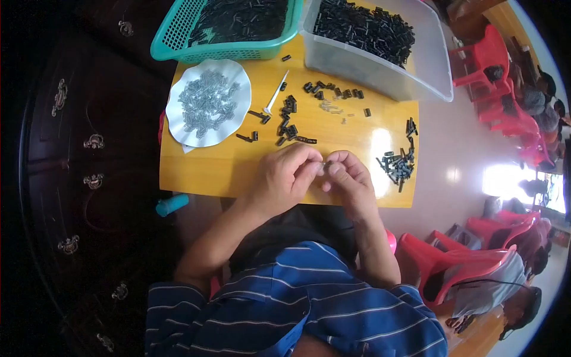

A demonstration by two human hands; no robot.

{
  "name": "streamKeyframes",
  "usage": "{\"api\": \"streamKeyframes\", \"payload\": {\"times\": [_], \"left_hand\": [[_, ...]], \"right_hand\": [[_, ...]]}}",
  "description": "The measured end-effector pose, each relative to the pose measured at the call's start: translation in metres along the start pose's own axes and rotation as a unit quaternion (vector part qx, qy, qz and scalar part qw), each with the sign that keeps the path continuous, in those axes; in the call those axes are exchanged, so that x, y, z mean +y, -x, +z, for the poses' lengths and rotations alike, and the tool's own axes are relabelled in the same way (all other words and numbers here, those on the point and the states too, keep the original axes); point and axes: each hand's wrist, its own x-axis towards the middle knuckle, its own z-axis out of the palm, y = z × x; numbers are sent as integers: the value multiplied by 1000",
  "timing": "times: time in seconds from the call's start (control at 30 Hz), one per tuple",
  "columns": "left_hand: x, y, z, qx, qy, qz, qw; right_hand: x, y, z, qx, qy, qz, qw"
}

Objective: The person assembles small black plastic components by hand at a table.

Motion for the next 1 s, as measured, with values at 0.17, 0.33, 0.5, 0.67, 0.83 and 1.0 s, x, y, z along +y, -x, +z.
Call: {"api": "streamKeyframes", "payload": {"times": [0.17, 0.33, 0.5, 0.67, 0.83, 1.0], "left_hand": [[8, -1, 6, 21, -50, 40, 998], [9, -1, 14, 19, -81, 59, 995], [8, -1, 12, 29, -80, 48, 995], [10, -1, 3, -27, 0, -8, 1000], [22, -10, -10, -116, 57, -79, 988], [34, -52, -9, -75, -74, -28, 994]], "right_hand": [[-1, 3, 3, 48, -100, 26, 994], [4, 2, -7, 13, -156, 17, 988], [5, 3, -6, 7, -133, 14, 991], [3, 5, -6, -4, -91, 21, 996], [-1, 10, -5, -44, -180, 67, 980], [-4, 17, -7, -58, -249, 40, 966]]}}
